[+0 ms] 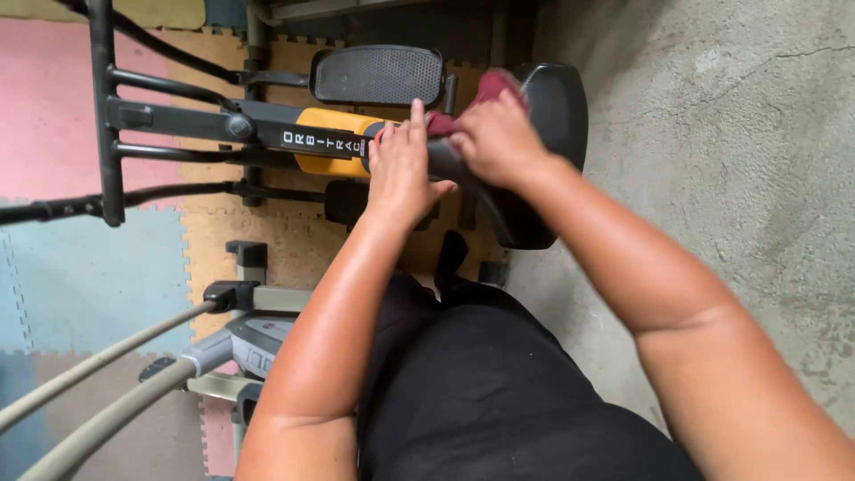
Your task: Wiping down the seat, handles, and frame of an elliptical machine and an exercise bike using a cleaning cloth.
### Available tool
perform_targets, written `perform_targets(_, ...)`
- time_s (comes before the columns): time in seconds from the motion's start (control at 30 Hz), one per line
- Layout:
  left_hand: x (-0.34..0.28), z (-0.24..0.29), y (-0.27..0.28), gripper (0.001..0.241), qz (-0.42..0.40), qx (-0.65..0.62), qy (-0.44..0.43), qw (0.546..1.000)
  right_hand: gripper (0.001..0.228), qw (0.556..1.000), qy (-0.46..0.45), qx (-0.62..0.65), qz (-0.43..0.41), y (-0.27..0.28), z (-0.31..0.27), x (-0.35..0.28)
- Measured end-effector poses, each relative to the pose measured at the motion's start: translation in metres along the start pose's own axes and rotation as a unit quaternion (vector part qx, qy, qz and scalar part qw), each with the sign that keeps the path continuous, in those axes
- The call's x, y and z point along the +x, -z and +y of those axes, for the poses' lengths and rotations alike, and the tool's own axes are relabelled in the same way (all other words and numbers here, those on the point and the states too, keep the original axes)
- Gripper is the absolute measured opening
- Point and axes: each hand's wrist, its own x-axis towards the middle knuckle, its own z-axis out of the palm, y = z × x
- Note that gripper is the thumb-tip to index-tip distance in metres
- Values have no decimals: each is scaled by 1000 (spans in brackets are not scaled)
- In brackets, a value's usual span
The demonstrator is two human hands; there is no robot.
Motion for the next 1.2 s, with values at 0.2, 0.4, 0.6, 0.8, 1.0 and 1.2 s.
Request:
perform_targets(0.2,17,-27,-5,137,-18,-56,-81,995,37,986,47,72,141,-28,-25,-18)
perform_targets(0.4,33,-30,2,131,-118,-76,-63,988,30,979,84,-183,21,34,66,-4)
perform_targets(0.6,34,-46,5,132,-121,-101,-95,983,28,973,-23,-201,114,3,94,-2)
perform_targets(0.8,43,-73,31,127,-168,-65,-75,981,30,981,-133,53,129,-51,-37,-3)
perform_targets(1.0,65,-110,7,57,-158,-49,-120,979,39,970,-68,46,231,-67,-108,0)
perform_targets(1.2,57,-53,27,53,-81,-130,-179,972,60,981,20,-54,183,-69,-71,-65)
